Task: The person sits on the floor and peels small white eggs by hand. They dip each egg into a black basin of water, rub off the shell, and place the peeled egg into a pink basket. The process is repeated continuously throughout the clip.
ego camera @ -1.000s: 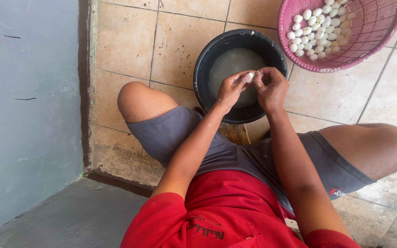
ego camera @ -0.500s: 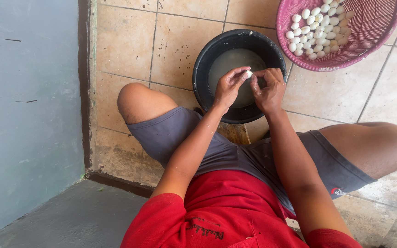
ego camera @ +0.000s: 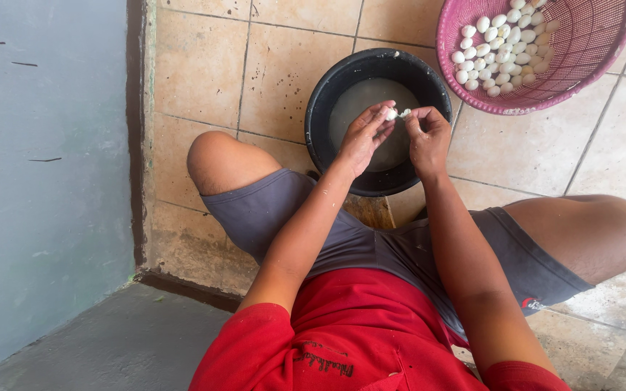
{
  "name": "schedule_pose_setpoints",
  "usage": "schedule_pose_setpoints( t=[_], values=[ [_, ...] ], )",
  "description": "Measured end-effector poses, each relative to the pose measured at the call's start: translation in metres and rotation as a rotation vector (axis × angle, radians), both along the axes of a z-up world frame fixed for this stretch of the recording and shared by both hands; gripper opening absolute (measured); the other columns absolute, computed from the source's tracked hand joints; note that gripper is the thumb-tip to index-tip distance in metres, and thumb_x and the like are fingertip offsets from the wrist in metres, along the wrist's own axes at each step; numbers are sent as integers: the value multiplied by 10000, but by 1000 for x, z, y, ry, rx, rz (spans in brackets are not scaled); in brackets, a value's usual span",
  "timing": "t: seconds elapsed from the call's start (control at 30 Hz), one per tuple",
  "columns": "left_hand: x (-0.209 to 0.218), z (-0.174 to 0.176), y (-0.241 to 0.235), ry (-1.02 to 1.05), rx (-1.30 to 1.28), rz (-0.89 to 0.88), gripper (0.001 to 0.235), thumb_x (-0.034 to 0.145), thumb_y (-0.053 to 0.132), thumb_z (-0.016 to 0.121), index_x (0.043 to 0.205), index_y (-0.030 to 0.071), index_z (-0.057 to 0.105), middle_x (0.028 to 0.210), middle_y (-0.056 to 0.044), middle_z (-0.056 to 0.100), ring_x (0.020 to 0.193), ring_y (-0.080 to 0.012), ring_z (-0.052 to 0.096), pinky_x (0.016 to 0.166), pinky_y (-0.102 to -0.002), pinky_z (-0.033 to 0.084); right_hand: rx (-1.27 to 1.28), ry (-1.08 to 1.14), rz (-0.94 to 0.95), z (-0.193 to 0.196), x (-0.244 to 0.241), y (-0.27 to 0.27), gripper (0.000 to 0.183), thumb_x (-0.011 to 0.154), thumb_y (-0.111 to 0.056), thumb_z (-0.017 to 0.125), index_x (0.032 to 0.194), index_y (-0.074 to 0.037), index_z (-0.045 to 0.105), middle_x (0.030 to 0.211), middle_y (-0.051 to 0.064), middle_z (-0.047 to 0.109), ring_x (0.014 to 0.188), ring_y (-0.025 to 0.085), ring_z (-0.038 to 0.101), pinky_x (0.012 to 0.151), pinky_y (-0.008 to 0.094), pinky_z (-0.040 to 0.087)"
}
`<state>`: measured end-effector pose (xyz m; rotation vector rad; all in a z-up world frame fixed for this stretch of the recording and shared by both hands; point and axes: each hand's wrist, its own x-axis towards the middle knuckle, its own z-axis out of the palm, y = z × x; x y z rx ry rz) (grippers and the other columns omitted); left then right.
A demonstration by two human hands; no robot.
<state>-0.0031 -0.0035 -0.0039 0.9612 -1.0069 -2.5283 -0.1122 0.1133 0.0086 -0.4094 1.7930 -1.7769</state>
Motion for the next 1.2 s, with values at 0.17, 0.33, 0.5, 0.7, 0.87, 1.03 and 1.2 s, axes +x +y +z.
schedule_pose_setpoints(
  t=[0.17, 0.33, 0.5, 0.7, 0.87, 1.03, 1.2],
  values=[
    [0, 12, -3, -92, -85, 19, 327, 1014, 326, 647, 1304, 176, 665, 1318, -9, 677, 1248, -135, 603, 1051, -330, 457, 77, 403, 41, 22, 4, -1, 174, 960, -29, 715, 1134, -31, 714, 1052, 62, 674, 948, 113, 662, 805, 239, 525],
    [1, 15, 4, -144, -184, -13, 302, 1029, 291, 669, 1306, 172, 682, 1296, 11, 685, 1248, -115, 582, 1046, -334, 419, 165, 395, 28, 30, 11, -2, 63, 1014, -84, 772, 1063, -49, 753, 916, 50, 670, 786, 120, 601, 697, 247, 475],
    [-2, 15, 7, -139, -147, -77, 319, 1065, 344, 598, 1322, 172, 679, 1272, 4, 698, 1244, -129, 629, 1053, -352, 420, 45, 71, -9, 13, 4, -4, 98, 1015, -92, 730, 988, -5, 695, 867, -14, 679, 751, 50, 570, 687, 221, 457],
    [-4, 23, 13, -199, -62, -126, 490, 1087, 504, 403, 1423, 217, 615, 1317, 5, 668, 1270, -134, 595, 1089, -353, 412, -114, -216, -10, -12, 9, -3, 65, 1020, -97, 688, 984, -43, 687, 886, -23, 655, 743, 34, 531, 673, 207, 420],
    [-5, 30, 7, -126, -173, -70, 441, 1078, 407, 545, 1431, 146, 593, 1333, -77, 671, 1267, -220, 605, 1100, -407, 428, -123, -272, -47, -16, 2, -3, 77, 1031, -109, 656, 1007, -48, 696, 914, -10, 677, 804, 48, 586, 702, 214, 456],
    [3, 23, -3, -110, -149, -31, 400, 1048, 395, 545, 1359, 144, 571, 1335, -56, 695, 1296, -196, 617, 1109, -356, 417, 182, 428, -15, 16, 4, 1, 132, 985, -41, 691, 1114, -32, 721, 1028, 68, 697, 922, 169, 640, 780, 281, 525],
    [0, 6, 0, -86, -201, 63, 370, 1017, 355, 666, 1225, 52, 620, 1186, -156, 743, 1144, -202, 685, 1054, -333, 506, 156, 799, 78, 56, 11, 0, 239, 920, -75, 835, 1143, -54, 751, 1052, 124, 691, 989, 279, 596, 810, 394, 506]
  ],
)
